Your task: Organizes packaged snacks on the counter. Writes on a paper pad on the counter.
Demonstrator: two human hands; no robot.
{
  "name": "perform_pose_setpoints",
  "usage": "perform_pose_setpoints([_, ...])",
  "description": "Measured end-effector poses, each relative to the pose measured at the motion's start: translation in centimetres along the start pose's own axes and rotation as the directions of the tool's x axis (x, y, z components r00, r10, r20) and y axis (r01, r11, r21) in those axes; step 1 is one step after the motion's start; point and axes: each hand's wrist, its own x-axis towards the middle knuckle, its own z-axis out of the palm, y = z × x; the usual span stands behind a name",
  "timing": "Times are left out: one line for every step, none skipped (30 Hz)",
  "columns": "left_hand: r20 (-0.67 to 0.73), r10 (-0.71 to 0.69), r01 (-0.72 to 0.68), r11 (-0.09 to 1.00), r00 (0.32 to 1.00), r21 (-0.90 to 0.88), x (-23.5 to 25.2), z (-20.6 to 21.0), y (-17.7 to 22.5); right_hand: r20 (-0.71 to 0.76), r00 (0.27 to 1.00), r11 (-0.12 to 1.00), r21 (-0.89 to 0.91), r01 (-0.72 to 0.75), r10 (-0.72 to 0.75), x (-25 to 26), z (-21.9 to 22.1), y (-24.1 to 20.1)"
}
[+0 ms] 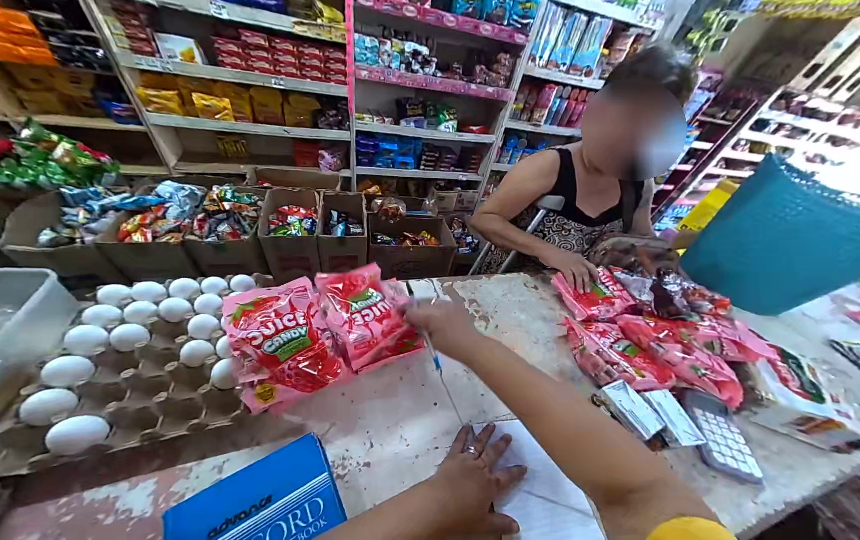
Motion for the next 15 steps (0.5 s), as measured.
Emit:
perform_pose_setpoints([-0.002,-0.001,0.001,1.0,1.0,0.001,0.1,0.0,0.0,0.035,0.999,1.0,0.02,-0.021,0.02,-0.6,0.6,-0.1])
perform_pose_setpoints([-0.01,-0.001,0.001,1.0,1.0,-0.001,0.2,0.1,-0.2,0.046,0.998,0.999,0.037,-0.033,0.032,-1.1,0.7,0.0])
perform_pose_setpoints([-0.015,0.002,-0.002,1.0,1.0,-0.002,0.2,0.2,-0.3,0.039,0.999,0.999,0.038,-0.034,0.032,-1.3,0.4,0.2])
perform_pose_setpoints([-0.014,0.001,-0.001,1.0,1.0,0.001,0.2,0.2,-0.3,0.021,0.999,0.999,0.03,-0.031,0.03,-1.5,0.2,0.3])
perform_pose_setpoints([-0.008,-0.005,0.005,1.0,1.0,0.008,0.2,0.2,-0.3,0.011,0.999,0.999,0.024,-0.031,0.031,-1.5,0.0,0.4])
perform_pose_setpoints([-0.003,-0.016,0.016,1.0,1.0,0.016,0.2,0.3,-0.4,0.034,0.998,0.999,0.015,-0.049,0.048,-1.5,-0.2,0.4])
perform_pose_setpoints([0.006,-0.032,0.032,0.999,0.999,0.021,0.3,0.3,-0.2,0.085,0.993,0.996,0.017,-0.083,0.081,-1.5,-0.7,0.2])
perform_pose_setpoints([0.031,-0.055,0.055,0.998,0.998,0.028,0.2,0.1,0.2,0.133,0.985,0.993,0.035,-0.113,0.107,-1.6,-1.2,-0.1])
perform_pose_setpoints([0.081,-0.088,0.085,0.996,0.993,0.034,0.0,-0.5,0.9,0.155,0.981,0.99,0.064,-0.124,0.113,-1.8,-1.6,-0.3])
perform_pose_setpoints([0.139,-0.106,0.104,0.994,0.985,0.023,-0.5,-1.5,1.6,0.157,0.981,0.987,0.095,-0.128,0.113,-2.2,-2.0,-0.2])
perform_pose_setpoints([0.172,-0.094,0.097,0.995,0.981,-0.007,-1.3,-2.7,2.3,0.143,0.982,0.983,0.121,-0.14,0.123,-2.7,-2.5,0.0])
perform_pose_setpoints([0.178,-0.067,0.075,0.996,0.982,-0.038,-2.4,-4.3,2.7,0.113,0.982,0.977,0.136,-0.163,0.148,-3.4,-3.1,0.5])
perform_pose_setpoints([0.154,-0.062,0.074,0.994,0.986,-0.075,-3.9,-6.4,3.0,0.08,0.977,0.968,0.141,-0.207,0.197,-4.3,-3.8,1.1])
perform_pose_setpoints([0.092,-0.095,0.105,0.988,0.991,-0.111,-5.8,-9.0,3.0,0.041,0.965,0.955,0.143,-0.261,0.258,-5.2,-4.6,2.0])
perform_pose_setpoints([-0.027,-0.166,0.161,0.979,0.986,-0.126,-8.0,-11.6,2.6,0.0,0.944,0.937,0.125,-0.327,0.33,-6.2,-5.3,3.4])
